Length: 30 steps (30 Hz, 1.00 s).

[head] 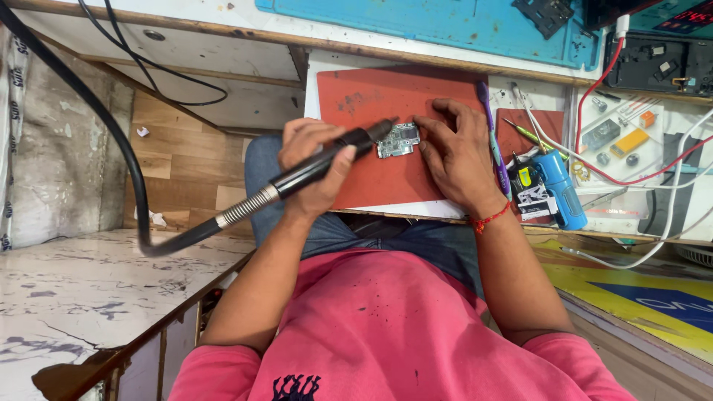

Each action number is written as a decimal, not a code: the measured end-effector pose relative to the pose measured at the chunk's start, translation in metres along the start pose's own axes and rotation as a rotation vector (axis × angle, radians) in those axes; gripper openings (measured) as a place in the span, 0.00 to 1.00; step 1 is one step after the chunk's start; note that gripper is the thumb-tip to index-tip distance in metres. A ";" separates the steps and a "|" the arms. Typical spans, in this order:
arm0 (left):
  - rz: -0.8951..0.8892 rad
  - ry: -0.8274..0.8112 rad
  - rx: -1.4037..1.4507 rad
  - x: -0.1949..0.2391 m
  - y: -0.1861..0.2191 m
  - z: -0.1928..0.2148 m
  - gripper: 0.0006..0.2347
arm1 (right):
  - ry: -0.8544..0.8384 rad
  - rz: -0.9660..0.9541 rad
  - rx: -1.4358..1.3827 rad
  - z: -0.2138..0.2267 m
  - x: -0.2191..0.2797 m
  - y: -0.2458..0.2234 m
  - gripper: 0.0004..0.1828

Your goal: The person uses a hot air gun to apply heat to a small circuit board placed on a red mat. They hold the board steady with their left hand while directing the hot air with their right hand, focusing on specific components.

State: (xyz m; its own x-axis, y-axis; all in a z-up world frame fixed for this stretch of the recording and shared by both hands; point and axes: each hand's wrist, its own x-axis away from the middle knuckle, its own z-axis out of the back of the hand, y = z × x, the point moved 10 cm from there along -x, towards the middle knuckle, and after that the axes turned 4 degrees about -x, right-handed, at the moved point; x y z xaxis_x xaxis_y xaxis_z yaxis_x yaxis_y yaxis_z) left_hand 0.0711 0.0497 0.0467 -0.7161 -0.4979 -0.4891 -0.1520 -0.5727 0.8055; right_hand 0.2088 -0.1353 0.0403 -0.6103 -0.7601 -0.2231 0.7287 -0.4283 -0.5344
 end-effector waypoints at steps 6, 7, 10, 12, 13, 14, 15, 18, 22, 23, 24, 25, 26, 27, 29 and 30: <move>-0.006 -0.053 0.047 0.001 0.002 -0.001 0.11 | 0.008 0.005 -0.004 0.000 0.001 -0.001 0.20; -0.019 -0.070 0.058 -0.001 0.003 -0.003 0.11 | 0.009 0.007 -0.007 0.001 0.000 -0.001 0.20; -0.071 -0.116 0.090 -0.002 0.008 -0.010 0.11 | 0.008 -0.004 -0.012 0.002 0.001 0.002 0.20; -0.125 -0.121 0.094 0.002 0.014 -0.010 0.11 | -0.005 -0.008 -0.026 0.000 0.003 0.002 0.20; -0.096 -0.100 0.109 0.001 0.010 -0.006 0.10 | -0.001 -0.002 -0.016 -0.001 0.001 0.001 0.20; -0.068 -0.078 0.124 0.000 0.007 -0.003 0.10 | 0.003 0.005 -0.007 -0.001 -0.001 0.000 0.20; -0.039 -0.061 0.145 -0.001 0.004 -0.001 0.09 | 0.008 0.005 0.006 0.001 -0.001 0.000 0.20; -0.085 -0.091 0.108 0.002 0.008 -0.005 0.09 | 0.000 -0.018 -0.019 0.000 0.002 0.002 0.20; -0.096 -0.127 0.106 0.000 0.010 -0.008 0.09 | 0.003 -0.007 -0.011 0.000 0.000 0.000 0.19; -0.100 -0.125 0.099 0.000 0.011 -0.009 0.09 | 0.003 -0.011 -0.013 0.001 0.000 0.000 0.19; -0.103 -0.124 0.092 0.000 0.011 -0.009 0.09 | 0.003 -0.016 -0.014 0.001 0.001 0.001 0.19; -0.090 -0.122 0.102 0.000 0.010 -0.009 0.09 | 0.001 -0.016 -0.012 0.000 0.001 0.001 0.19; -0.077 -0.121 0.111 0.000 0.009 -0.008 0.09 | 0.000 -0.016 -0.011 0.000 0.001 0.001 0.19; -0.064 -0.119 0.121 0.000 0.008 -0.008 0.09 | -0.002 -0.015 -0.008 0.000 0.001 0.002 0.20; -0.072 -0.106 0.094 0.000 0.008 -0.007 0.09 | 0.000 -0.018 -0.012 -0.001 0.001 0.003 0.19; -0.074 -0.098 0.081 0.000 0.009 -0.006 0.09 | -0.001 -0.019 -0.013 -0.001 0.002 0.003 0.19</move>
State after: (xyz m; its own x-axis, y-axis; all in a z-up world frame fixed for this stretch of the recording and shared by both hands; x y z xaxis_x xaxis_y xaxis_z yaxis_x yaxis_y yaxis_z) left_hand 0.0739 0.0406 0.0518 -0.7636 -0.3877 -0.5163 -0.2586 -0.5490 0.7948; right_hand 0.2096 -0.1376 0.0373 -0.6233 -0.7527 -0.2121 0.7130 -0.4356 -0.5494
